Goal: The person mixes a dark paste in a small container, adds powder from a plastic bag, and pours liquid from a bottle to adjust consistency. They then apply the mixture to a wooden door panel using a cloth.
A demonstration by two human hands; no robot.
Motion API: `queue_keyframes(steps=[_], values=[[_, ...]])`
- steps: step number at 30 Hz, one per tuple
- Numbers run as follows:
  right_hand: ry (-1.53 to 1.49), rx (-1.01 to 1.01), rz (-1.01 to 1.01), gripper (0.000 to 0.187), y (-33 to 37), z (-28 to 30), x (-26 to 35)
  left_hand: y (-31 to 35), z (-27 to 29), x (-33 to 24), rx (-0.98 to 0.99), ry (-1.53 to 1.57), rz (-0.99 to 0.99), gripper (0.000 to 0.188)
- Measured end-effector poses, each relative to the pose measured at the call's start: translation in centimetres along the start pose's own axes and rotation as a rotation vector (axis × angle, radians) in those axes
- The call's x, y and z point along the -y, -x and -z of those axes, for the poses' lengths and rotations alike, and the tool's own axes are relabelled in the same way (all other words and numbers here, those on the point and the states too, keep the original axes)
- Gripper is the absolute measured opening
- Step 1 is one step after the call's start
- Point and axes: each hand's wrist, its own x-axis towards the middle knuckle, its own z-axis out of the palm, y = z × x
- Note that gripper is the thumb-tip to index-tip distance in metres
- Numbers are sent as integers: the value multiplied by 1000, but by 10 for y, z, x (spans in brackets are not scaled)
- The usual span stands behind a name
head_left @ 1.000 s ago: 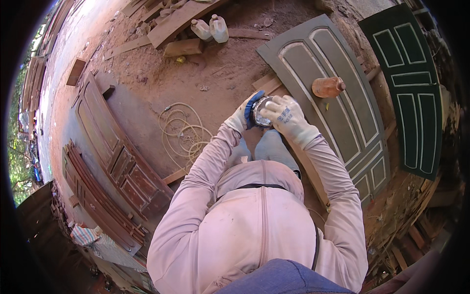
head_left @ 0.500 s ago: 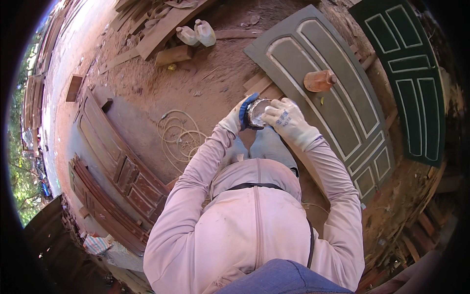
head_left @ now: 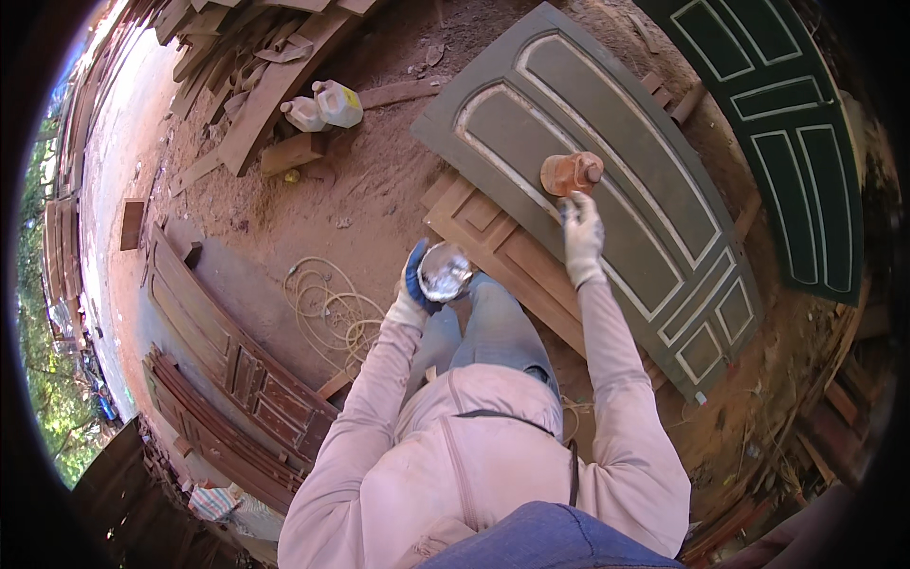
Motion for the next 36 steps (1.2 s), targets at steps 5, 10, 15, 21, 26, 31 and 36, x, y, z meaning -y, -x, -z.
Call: queue_keyframes(steps=[5,10,15,21,26,31,36], values=[[483,-110,-301,60,-109,-21,-123,28,23,0,-188,-46,-9,70],[634,16,-313,53,-159,-48,-138,50,35,3,-368,9,-9,61],[853,-80,-114,38,-160,-58,-155,39,48,4,-455,23,-33,56],[1003,-56,120,34,-163,-44,-171,-34,27,8,-213,12,49,48],[1001,-5,234,35,-170,-36,-181,-139,13,20,-110,-27,160,45],[931,-86,298,33,-166,-41,-182,-259,-54,51,46,-134,248,51],[909,-96,336,30,-168,-40,-190,-336,-76,65,63,-354,290,40]])
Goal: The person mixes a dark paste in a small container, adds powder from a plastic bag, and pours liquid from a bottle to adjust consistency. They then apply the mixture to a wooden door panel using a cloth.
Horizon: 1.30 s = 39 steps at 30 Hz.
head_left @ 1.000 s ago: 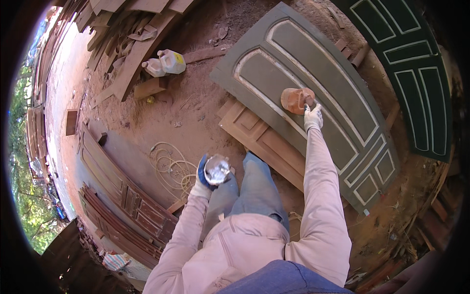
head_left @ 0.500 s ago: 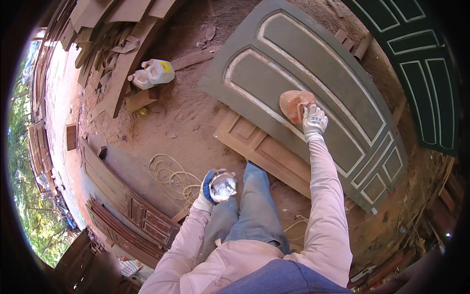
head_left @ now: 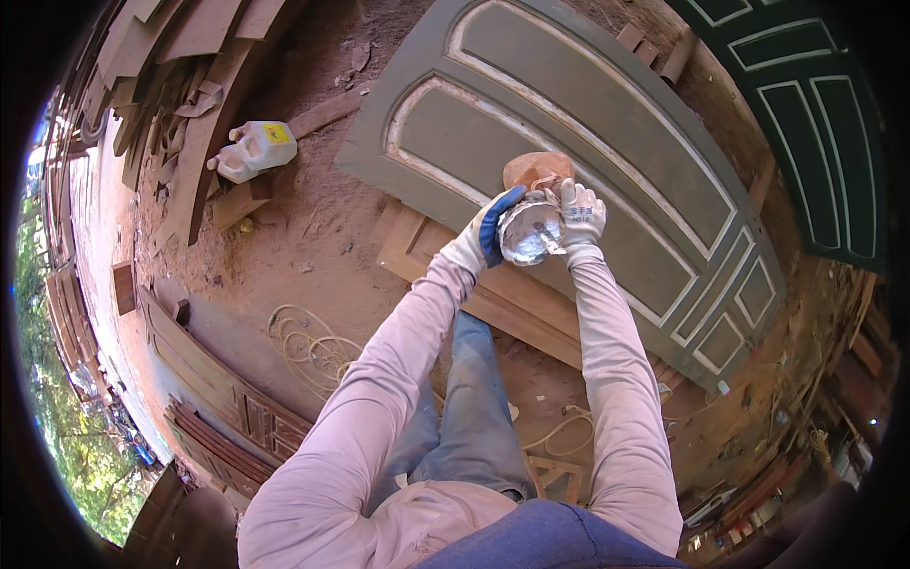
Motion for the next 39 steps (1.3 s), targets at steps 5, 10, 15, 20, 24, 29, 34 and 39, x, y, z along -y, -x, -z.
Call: queue_keyframes(steps=[5,10,15,20,24,29,34,39], values=[[-39,9,39,31,0,-9,-9,-28,8,-8,-172,-46,72,37],[-217,-76,204,33,-6,1,-21,-41,29,-10,-77,-64,101,46],[-276,-103,394,21,-15,13,-37,-51,45,1,-72,-130,7,47],[-235,-18,713,23,-26,18,-50,-56,61,-5,12,-2,164,50],[-144,93,1062,19,-49,25,-63,-51,48,-13,-29,-123,168,51],[-6,259,1354,23,-80,65,-69,-59,35,-4,-23,74,174,41],[-325,296,707,27,-60,86,-80,-49,42,-1,-23,91,136,37],[-741,-3,-12,49,20,27,-73,-25,30,6,-21,125,81,35]])
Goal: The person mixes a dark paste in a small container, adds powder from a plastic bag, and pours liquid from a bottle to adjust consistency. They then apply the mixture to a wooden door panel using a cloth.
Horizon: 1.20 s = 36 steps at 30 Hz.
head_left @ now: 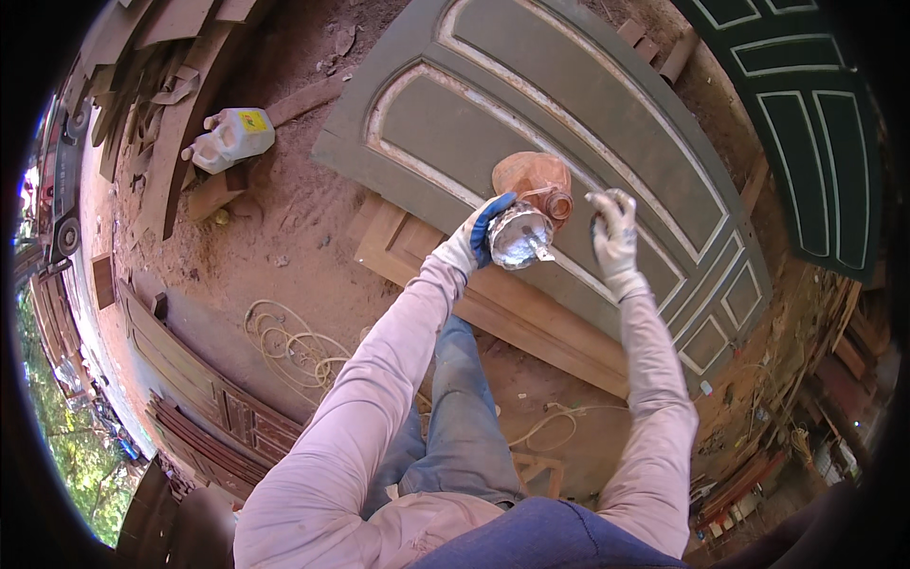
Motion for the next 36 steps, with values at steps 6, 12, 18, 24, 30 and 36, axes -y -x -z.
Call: queue_keyframes(steps=[6,12,18,24,30,36], values=[[113,-201,-193,87,40,-93,10,71,41,16,17,86,-145,43],[232,-524,-472,90,-14,-134,33,177,95,41,-152,111,-348,48],[217,-494,-378,73,-36,-141,25,269,114,70,-236,228,-427,54],[414,104,85,64,-20,-77,133,328,120,97,-168,308,-648,57],[574,534,409,59,29,4,316,391,63,103,-100,286,-805,55],[802,758,741,60,111,48,481,446,45,140,131,362,-976,58]])
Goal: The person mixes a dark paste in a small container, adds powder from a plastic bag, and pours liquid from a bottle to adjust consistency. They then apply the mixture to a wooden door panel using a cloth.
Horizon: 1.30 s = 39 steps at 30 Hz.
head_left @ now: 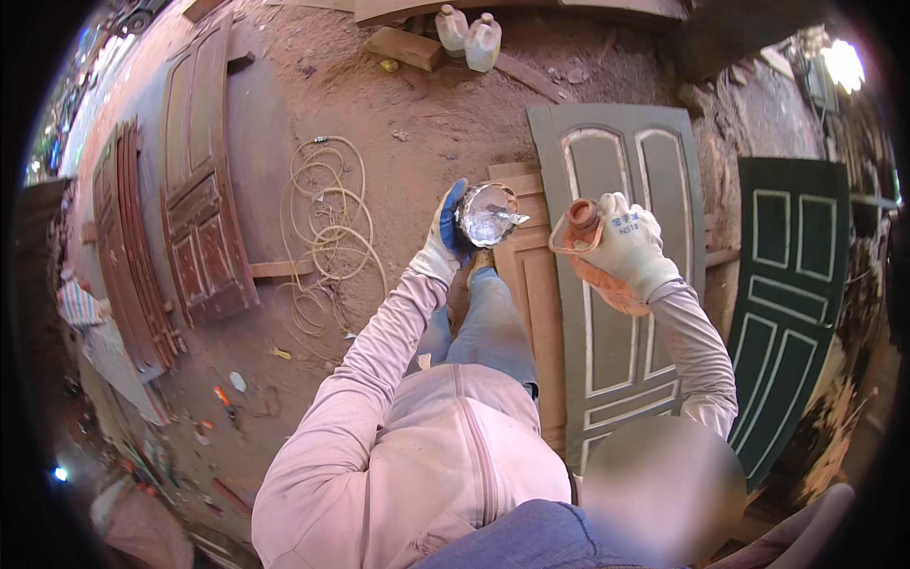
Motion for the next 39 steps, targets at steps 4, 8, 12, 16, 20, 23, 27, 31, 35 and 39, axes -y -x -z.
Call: queue_keyframes(steps=[4,8,12,16,20,23,27,31,35,39], values=[[126,66,174,56,19,45,75,42,7,-8,103,185,-87,60],[241,65,294,57,26,55,122,77,6,-7,170,252,-237,53],[378,233,308,51,31,69,173,98,17,-9,165,345,-326,46],[457,318,303,55,32,65,203,105,35,-10,183,348,-380,43],[477,350,298,58,32,61,217,112,40,-3,185,369,-413,40],[512,362,328,58,32,65,228,111,47,3,108,368,-480,37],[551,407,307,59,31,69,236,113,45,8,136,367,-457,34],[606,464,289,59,26,68,241,117,39,9,148,351,-451,33],[665,447,292,57,24,67,243,111,43,12,106,395,-467,30],[679,447,289,56,25,68,245,115,38,10,154,387,-433,28]])
